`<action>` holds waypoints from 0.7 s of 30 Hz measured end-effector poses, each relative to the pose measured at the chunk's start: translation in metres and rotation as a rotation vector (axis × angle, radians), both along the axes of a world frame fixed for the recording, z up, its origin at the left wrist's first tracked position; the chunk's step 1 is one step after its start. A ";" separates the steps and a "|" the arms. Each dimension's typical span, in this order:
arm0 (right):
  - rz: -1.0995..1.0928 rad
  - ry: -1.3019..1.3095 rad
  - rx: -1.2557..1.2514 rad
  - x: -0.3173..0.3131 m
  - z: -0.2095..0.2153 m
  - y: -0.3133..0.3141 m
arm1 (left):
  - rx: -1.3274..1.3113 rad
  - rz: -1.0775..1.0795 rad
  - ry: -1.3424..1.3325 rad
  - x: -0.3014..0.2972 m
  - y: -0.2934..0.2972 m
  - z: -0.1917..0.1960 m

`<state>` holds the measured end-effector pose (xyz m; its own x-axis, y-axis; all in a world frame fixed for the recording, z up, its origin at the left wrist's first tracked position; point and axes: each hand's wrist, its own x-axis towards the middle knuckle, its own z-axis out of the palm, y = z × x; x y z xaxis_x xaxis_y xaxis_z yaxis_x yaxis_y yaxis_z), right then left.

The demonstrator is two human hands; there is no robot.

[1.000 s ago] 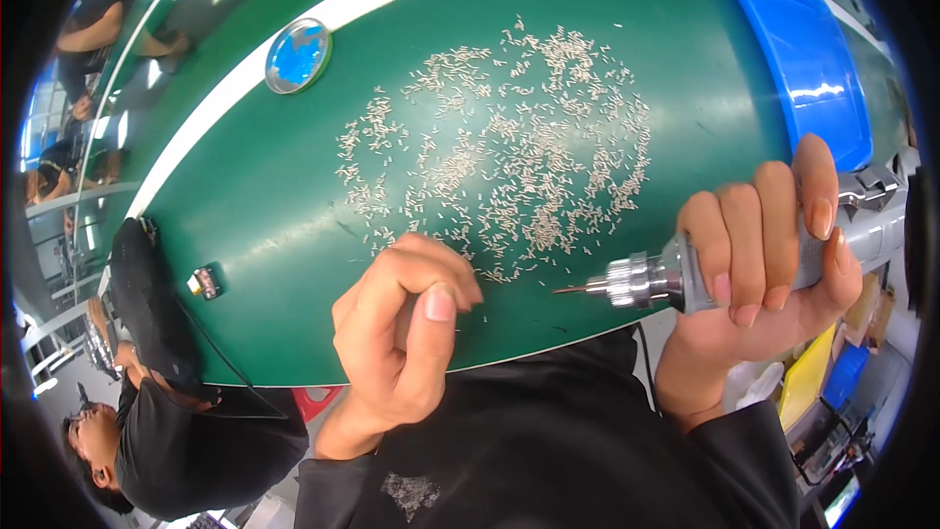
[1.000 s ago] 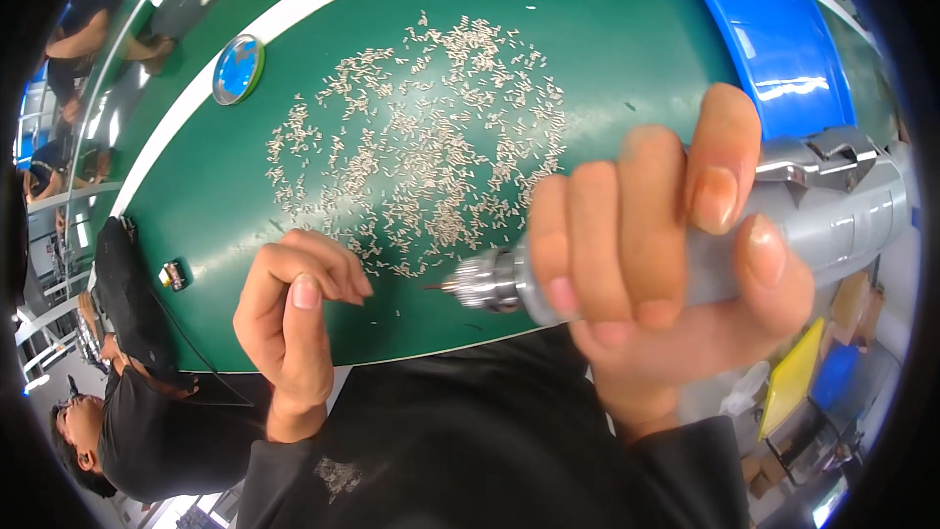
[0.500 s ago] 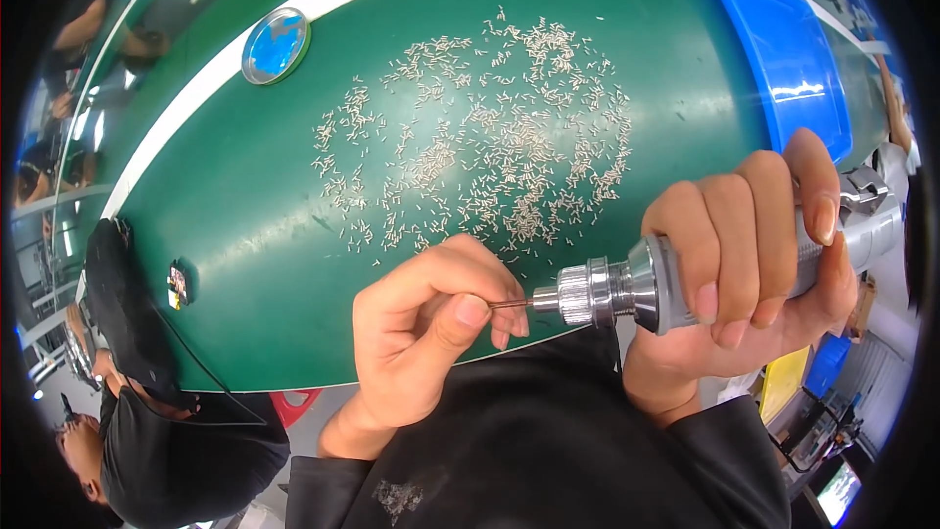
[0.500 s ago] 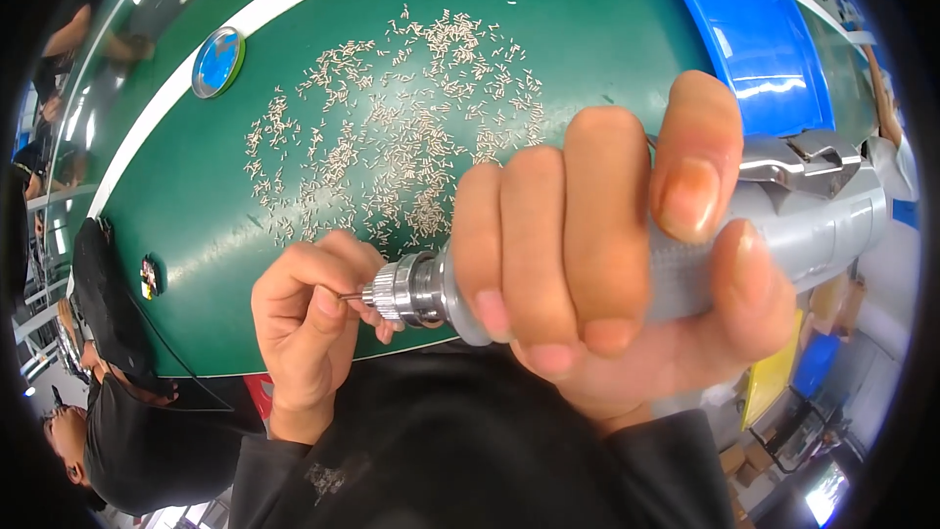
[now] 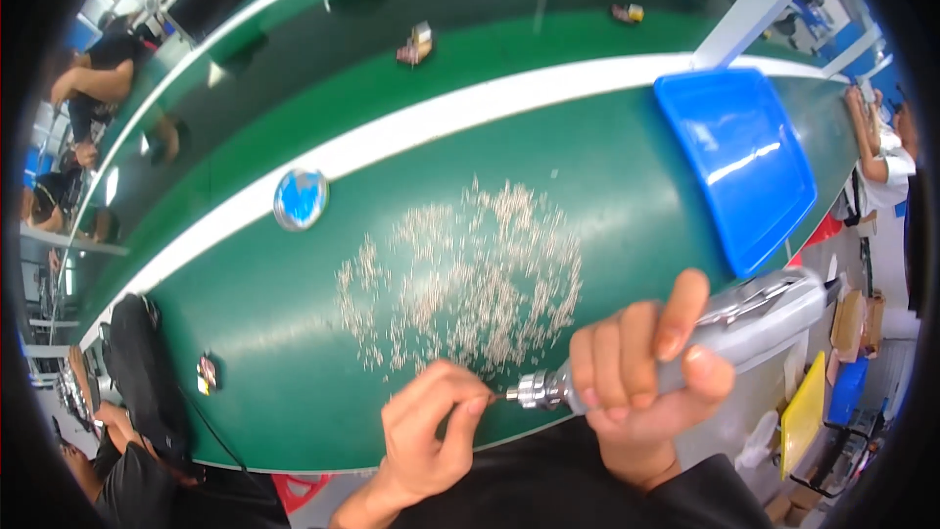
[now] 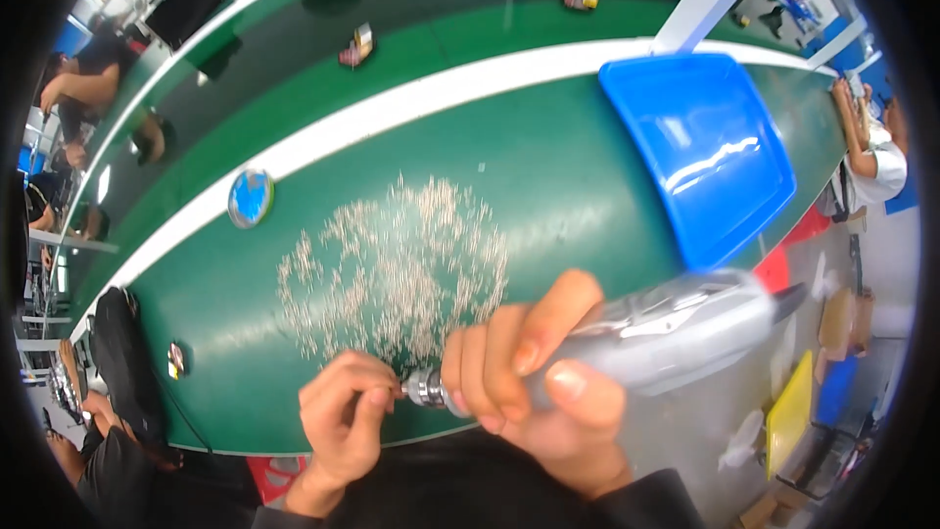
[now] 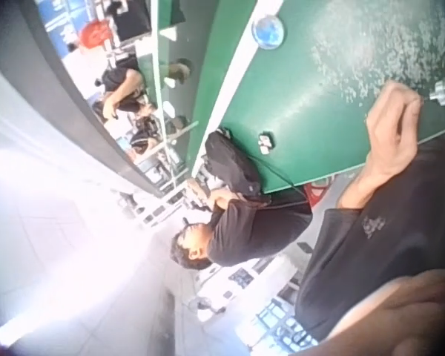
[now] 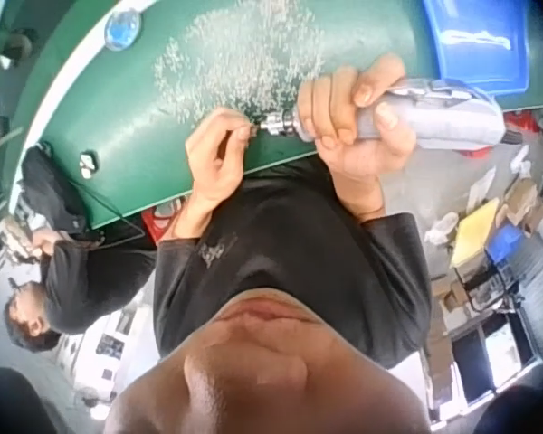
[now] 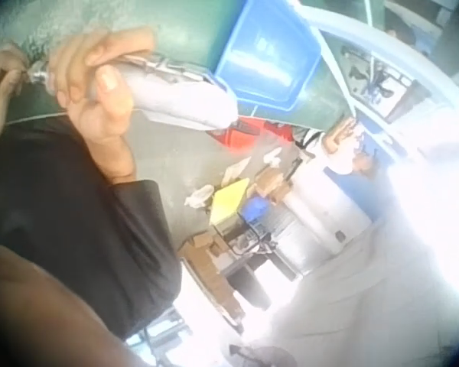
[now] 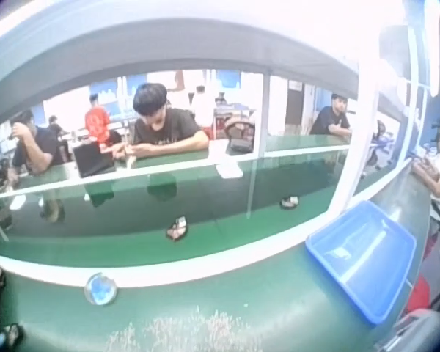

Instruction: Assembling small electronic components using an electric screwdriver at a factory workbench.

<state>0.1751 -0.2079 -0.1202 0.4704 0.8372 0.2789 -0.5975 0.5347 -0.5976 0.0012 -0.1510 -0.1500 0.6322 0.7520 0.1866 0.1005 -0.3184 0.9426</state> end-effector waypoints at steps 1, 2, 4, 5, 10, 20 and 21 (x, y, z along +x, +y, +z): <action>0.022 0.045 -0.012 0.001 0.001 -0.004 | -0.037 -0.020 -0.006 0.001 -0.001 0.002; 0.047 0.098 -0.030 0.002 -0.001 -0.007 | -0.103 -0.020 0.017 0.002 -0.005 0.003; 0.044 0.112 -0.013 0.005 -0.006 -0.009 | -0.156 -0.070 0.031 0.004 -0.006 0.004; 0.043 0.151 -0.021 0.007 -0.007 -0.009 | -0.138 -0.073 0.016 0.005 -0.006 0.004; -0.005 0.211 -0.009 0.015 -0.011 -0.005 | 0.057 -0.212 0.071 0.016 0.006 0.011; -0.268 0.312 -0.019 0.049 -0.017 -0.016 | 0.662 0.163 0.532 0.100 0.213 0.014; -0.273 0.311 -0.040 0.049 -0.016 -0.019 | 0.699 0.225 0.648 0.109 0.225 0.009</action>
<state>0.2243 -0.2266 -0.1365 0.7333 0.6775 0.0578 -0.5924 0.6783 -0.4347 0.1105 0.0742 -0.1407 0.6247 0.7194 0.3037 0.6588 -0.6944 0.2896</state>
